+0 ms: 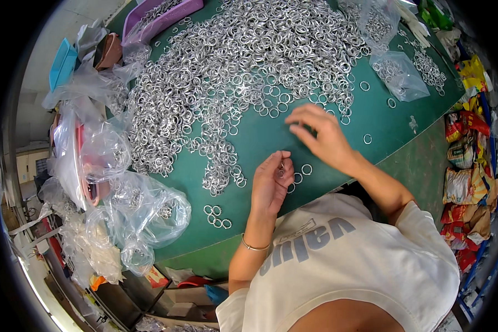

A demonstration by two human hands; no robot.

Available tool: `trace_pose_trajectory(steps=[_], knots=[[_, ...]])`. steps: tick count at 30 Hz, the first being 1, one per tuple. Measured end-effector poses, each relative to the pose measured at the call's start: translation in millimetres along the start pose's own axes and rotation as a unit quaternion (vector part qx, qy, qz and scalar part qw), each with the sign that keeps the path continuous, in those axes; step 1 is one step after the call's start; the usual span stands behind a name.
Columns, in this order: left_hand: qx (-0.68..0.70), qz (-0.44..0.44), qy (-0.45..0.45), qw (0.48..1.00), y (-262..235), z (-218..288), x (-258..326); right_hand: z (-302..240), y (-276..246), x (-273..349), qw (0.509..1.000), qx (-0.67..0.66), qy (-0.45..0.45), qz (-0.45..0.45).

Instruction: The person picks up small metal rings from a pile on a table and places them into plastic bags by hand.

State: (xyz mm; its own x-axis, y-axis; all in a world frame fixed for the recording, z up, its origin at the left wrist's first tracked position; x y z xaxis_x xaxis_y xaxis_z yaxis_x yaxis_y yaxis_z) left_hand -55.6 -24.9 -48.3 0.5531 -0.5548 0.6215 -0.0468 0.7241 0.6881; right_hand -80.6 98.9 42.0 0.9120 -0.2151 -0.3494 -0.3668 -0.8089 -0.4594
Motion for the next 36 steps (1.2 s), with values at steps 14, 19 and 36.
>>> trace_pose_trajectory(steps=[14, 19, 36], knots=[[-0.055, 0.095, 0.131, 0.985, -14.3, 40.5, -13.5, 20.0, -11.0, -18.8, 0.958, 0.273, -0.090, 0.014], [-0.047, 0.071, 0.101, 0.991, -3.4, 36.7, -16.3, 9.4, 45.3, -33.1, 0.964, 0.238, -0.114, -0.041], [-0.062, 0.088, 0.125, 0.986, -7.8, 36.5, 2.0, 7.5, 63.2, -42.1, 0.929, 0.311, -0.196, -0.034]])
Point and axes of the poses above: each hand's wrist, its own x-axis away from the middle knuckle, its own y-axis out of the palm, z = x × y, the point moved 9 cm from there along -x, towards the middle knuckle, and after that the axes turned 9 degrees about z, right-handed, at the moved point
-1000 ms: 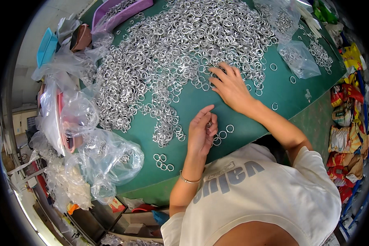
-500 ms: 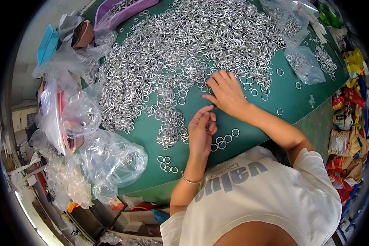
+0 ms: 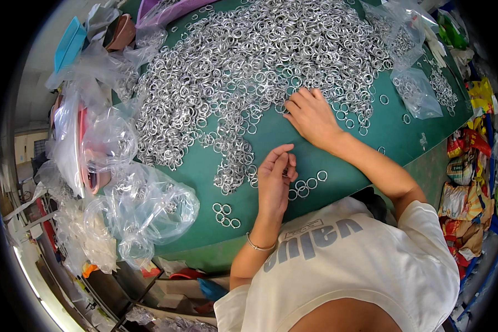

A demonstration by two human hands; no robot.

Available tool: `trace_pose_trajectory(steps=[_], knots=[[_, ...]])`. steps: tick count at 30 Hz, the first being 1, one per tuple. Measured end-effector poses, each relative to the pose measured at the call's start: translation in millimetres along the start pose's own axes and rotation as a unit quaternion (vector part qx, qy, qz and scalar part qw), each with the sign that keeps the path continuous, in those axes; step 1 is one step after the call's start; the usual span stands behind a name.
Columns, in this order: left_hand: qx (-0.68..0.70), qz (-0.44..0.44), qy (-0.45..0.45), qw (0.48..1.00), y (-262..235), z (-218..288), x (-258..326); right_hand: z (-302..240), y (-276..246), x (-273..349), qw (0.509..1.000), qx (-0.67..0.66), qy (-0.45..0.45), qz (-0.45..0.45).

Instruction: The person picks up small metal rings from a pile on a table and places them into plastic bags by hand.

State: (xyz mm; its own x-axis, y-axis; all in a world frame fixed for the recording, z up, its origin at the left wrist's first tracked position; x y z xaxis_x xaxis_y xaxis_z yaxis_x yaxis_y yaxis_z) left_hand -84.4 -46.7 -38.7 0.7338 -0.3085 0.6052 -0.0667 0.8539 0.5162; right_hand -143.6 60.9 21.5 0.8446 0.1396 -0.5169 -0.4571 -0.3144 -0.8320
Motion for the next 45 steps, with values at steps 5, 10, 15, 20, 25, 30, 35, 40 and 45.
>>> trace_pose_trajectory(steps=[5, 10, 15, 20, 25, 30, 35, 40, 45], knots=[[0.008, -0.015, -0.002, 1.000, -4.6, -1.8, -0.3, 9.7, -14.2, 3.4, 0.999, -0.036, 0.023, 0.022], [0.115, 0.072, -0.059, 0.989, 1.7, -4.5, -1.7, -19.6, -22.3, 18.7, 0.939, -0.307, 0.057, -0.147], [0.125, 0.017, -0.104, 0.987, -6.4, -24.4, -9.4, 8.4, -24.0, -7.7, 0.971, -0.214, 0.094, 0.039], [0.117, 0.017, -0.099, 0.988, -5.6, -20.3, -1.5, 1.2, 6.5, -30.5, 0.995, -0.090, 0.006, 0.034], [0.127, 0.035, -0.077, 0.988, -19.7, -14.1, -1.0, -1.0, 4.3, -5.5, 0.990, -0.138, -0.007, -0.032], [0.140, 0.033, -0.073, 0.987, -20.4, -17.1, -2.2, 23.2, 6.8, 9.1, 0.893, -0.372, 0.226, -0.115], [0.130, 0.032, -0.058, 0.989, -22.1, -14.6, 0.7, 25.7, 12.8, 0.8, 0.617, -0.656, 0.420, -0.116], [0.139, 0.035, -0.046, 0.989, -24.8, -9.3, 5.4, 41.5, -2.4, -6.7, 0.548, -0.689, 0.463, -0.098], [0.137, 0.024, -0.039, 0.990, -27.8, -10.0, 5.4, 72.9, -35.8, -9.3, 0.864, -0.373, 0.338, -0.009]])
Point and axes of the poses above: each hand's wrist, its own x-axis away from the middle knuckle, its own y-axis out of the palm, z = x × y, the point moved 9 cm from there along -x, towards the middle knuckle, and after that the axes turned 9 degrees about z, right-handed, at the moved point
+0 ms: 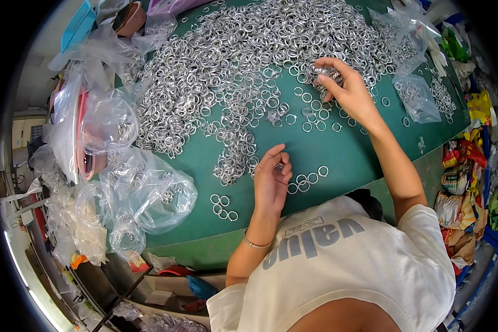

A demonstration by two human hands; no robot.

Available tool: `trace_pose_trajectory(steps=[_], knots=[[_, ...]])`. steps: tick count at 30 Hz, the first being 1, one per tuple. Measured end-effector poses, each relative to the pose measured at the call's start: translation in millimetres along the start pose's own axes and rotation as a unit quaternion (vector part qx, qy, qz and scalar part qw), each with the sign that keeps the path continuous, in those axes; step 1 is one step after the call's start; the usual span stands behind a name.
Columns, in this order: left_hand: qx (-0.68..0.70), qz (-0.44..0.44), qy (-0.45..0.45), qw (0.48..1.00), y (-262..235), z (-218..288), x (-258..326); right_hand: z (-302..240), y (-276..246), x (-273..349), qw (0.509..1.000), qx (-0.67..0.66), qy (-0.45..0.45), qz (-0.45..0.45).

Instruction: The person picks up small metal rings from a pile on a table and places them into plastic bags by hand.

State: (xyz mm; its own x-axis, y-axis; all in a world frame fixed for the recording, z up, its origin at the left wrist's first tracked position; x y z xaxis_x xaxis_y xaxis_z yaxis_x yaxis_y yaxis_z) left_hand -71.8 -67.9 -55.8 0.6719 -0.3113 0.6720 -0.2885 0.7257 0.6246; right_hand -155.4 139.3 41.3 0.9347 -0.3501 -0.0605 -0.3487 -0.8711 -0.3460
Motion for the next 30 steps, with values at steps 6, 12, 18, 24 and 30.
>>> trace_pose_trajectory(steps=[6, 12, 18, 24, 30], knots=[[-0.007, 0.022, 0.007, 1.000, 4.1, 2.1, 3.0, -40.4, 30.5, 42.2, 0.909, 0.294, -0.294, 0.037], [-0.128, 0.013, 0.063, 0.990, 0.8, 9.5, 1.5, -13.6, 73.6, 60.6, 0.904, 0.275, -0.322, -0.064], [0.004, 0.036, -0.073, 0.997, 14.6, -5.8, 5.9, -27.6, 84.7, 79.7, 0.955, 0.077, -0.101, -0.267], [0.004, -0.087, -0.061, 0.994, 2.3, -11.8, -0.4, -13.1, 84.9, 58.0, 0.927, 0.308, -0.213, 0.004], [-0.027, -0.009, 0.002, 1.000, -0.8, -1.1, 2.6, -9.7, 80.9, 58.3, 0.931, 0.301, -0.207, -0.008]])
Point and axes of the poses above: each hand's wrist, its own x-axis away from the middle knuckle, its own y-axis out of the palm, z = x × y, the point moved 9 cm from there along -x, towards the middle knuckle, and after that the axes turned 9 degrees about z, right-handed, at the moved point
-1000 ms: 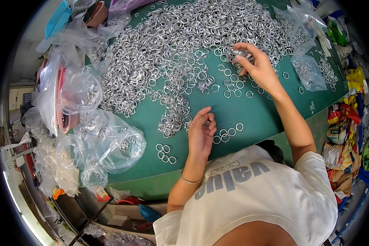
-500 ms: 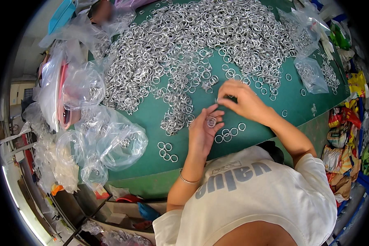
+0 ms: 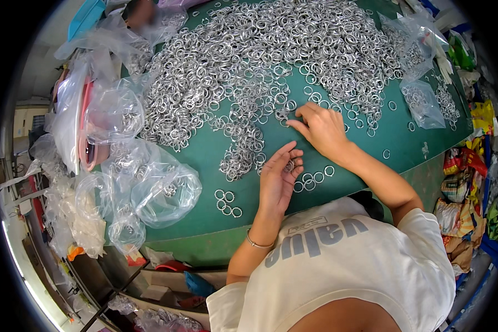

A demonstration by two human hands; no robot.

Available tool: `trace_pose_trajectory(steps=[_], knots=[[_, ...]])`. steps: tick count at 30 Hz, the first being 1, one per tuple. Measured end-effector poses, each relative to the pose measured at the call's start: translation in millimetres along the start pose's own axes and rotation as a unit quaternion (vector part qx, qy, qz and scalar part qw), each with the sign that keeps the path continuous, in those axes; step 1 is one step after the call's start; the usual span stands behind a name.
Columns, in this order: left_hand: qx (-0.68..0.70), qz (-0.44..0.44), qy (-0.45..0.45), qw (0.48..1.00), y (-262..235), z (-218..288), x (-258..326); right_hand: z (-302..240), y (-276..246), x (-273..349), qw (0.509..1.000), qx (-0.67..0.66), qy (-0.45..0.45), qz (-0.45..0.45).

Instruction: The person picks up small metal rings from a pile on a table and places them into plastic bags by hand.

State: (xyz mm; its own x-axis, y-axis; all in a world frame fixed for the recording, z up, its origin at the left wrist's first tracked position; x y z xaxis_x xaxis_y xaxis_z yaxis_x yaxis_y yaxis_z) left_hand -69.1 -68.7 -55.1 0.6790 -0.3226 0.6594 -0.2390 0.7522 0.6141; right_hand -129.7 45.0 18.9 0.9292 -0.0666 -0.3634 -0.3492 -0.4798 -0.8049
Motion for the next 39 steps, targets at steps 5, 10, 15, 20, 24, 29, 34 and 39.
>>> trace_pose_trajectory(steps=[5, 10, 15, 20, 24, 29, 34, 39], knots=[[0.000, -0.013, 0.009, 1.000, 5.0, 0.1, -0.8, -4.6, 12.4, 1.3, 1.000, 0.007, -0.009, 0.017], [0.092, 0.051, 0.008, 0.994, 4.6, 5.8, 1.9, -22.8, -3.2, 9.8, 0.962, -0.218, 0.026, -0.164], [0.087, -0.011, -0.015, 0.996, -5.8, -8.3, -7.6, -22.1, -13.1, -14.5, 0.988, -0.141, -0.060, 0.002], [0.047, -0.001, -0.013, 0.999, 6.9, -1.3, 6.7, -16.5, -14.0, -18.1, 0.989, -0.079, -0.106, 0.071], [0.065, 0.015, 0.004, 0.998, 2.5, 1.2, 3.2, 25.2, -13.0, -17.2, 0.946, -0.275, 0.169, 0.010], [0.053, -0.022, 0.006, 0.998, 8.7, -2.9, 0.3, -17.4, -3.5, -19.2, 0.990, -0.079, -0.112, 0.026], [0.058, -0.006, 0.020, 0.998, 3.1, 1.0, 3.8, -3.9, -0.6, -23.2, 0.990, -0.039, -0.123, 0.048], [0.058, -0.005, 0.015, 0.998, -1.4, -0.7, 5.0, -18.2, -1.3, -18.4, 0.984, -0.081, -0.153, 0.044]])
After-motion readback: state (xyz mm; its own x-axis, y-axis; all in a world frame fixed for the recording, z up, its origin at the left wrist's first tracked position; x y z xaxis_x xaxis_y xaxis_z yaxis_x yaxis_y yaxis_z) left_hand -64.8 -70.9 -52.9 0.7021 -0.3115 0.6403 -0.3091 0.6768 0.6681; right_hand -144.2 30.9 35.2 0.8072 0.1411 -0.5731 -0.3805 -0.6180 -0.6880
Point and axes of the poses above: each hand's wrist, its own x-axis away from the middle knuckle, its own y-axis out of the palm, z = x × y, the point moved 9 cm from there along -x, towards the middle knuckle, and after that the axes turned 9 degrees about z, right-handed, at the moved point
